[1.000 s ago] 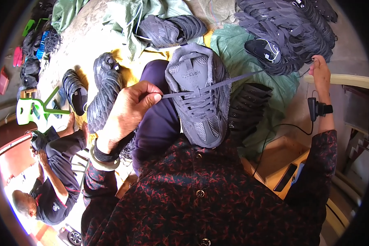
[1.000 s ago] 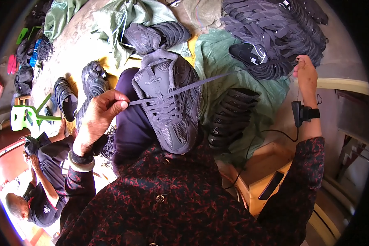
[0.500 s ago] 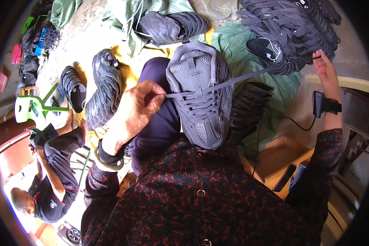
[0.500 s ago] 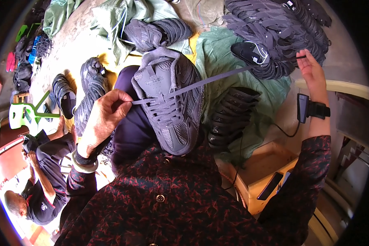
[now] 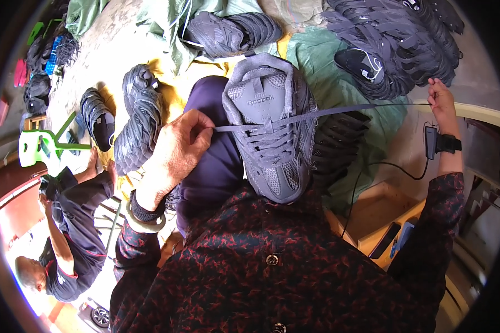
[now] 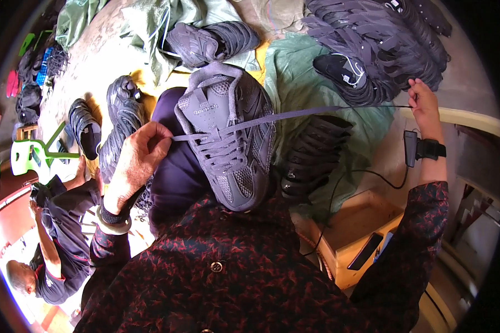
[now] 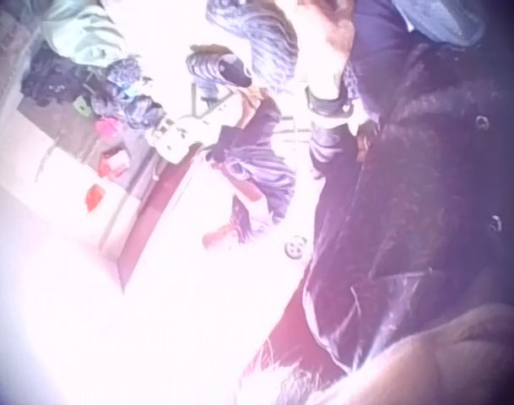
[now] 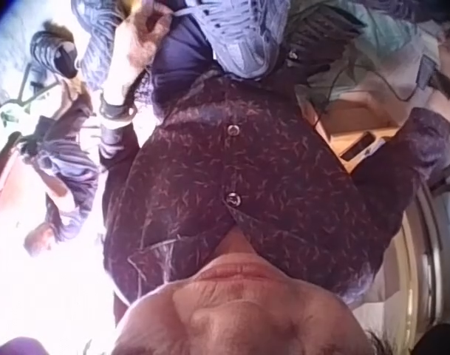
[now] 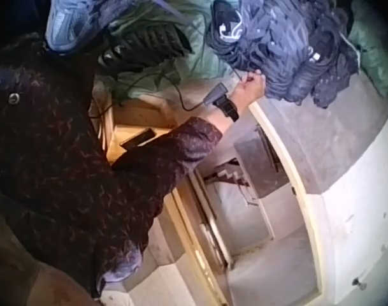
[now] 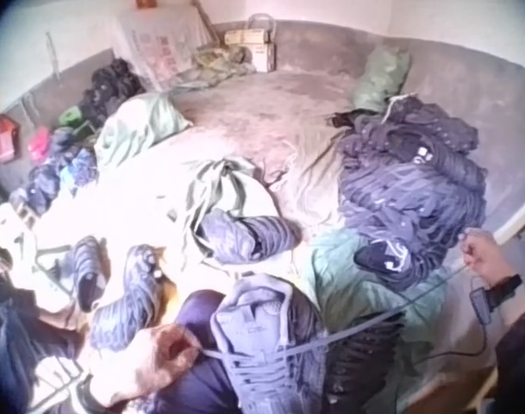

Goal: Lacing a grey Reebok sneaker in a shoe workshop setting.

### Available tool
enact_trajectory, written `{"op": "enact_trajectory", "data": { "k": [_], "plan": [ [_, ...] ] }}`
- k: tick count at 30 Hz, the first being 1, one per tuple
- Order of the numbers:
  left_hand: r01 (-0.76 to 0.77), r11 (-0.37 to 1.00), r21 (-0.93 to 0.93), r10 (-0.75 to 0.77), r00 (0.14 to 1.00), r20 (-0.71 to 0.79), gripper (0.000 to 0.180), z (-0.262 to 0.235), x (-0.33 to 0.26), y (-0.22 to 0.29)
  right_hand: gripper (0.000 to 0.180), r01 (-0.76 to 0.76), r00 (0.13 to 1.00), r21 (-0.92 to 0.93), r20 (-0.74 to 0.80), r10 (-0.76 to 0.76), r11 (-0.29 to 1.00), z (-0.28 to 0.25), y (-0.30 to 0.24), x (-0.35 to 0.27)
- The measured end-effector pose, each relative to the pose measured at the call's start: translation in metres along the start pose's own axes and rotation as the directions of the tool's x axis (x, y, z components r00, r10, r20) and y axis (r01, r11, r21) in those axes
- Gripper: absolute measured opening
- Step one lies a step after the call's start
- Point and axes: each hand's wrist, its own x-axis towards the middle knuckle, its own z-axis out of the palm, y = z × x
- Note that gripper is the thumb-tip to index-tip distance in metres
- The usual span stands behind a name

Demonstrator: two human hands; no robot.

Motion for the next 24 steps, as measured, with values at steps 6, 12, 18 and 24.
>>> {"op": "enact_trajectory", "data": {
  "k": [6, 12, 18, 24],
  "plan": [
    [-0.166, 0.980, 0.113, 0.181, 0.973, -0.144, 0.008, -0.007, 0.002, -0.006, 0.032, -0.006, 0.991, -0.112, -0.133, -0.009, 0.994, -0.023, 0.022, 0.000],
    [-0.519, 0.842, 0.147, 0.538, 0.826, -0.169, 0.020, 0.005, 0.015, 0.039, 0.038, -0.068, 0.993, -0.192, -0.103, 0.049, 0.979, -0.004, 0.030, -0.024],
    [-0.608, 0.760, 0.229, 0.637, 0.766, -0.082, 0.022, 0.020, 0.028, 0.063, 0.029, 0.012, 0.957, -0.038, 0.291, -0.001, 0.999, 0.130, 0.026, -0.112],
    [-0.543, 0.803, 0.246, 0.575, 0.815, -0.075, 0.019, 0.037, 0.038, 0.068, 0.017, 0.315, 0.825, -0.061, 0.511, -0.241, 0.947, 0.233, 0.020, -0.214]
  ]
}}
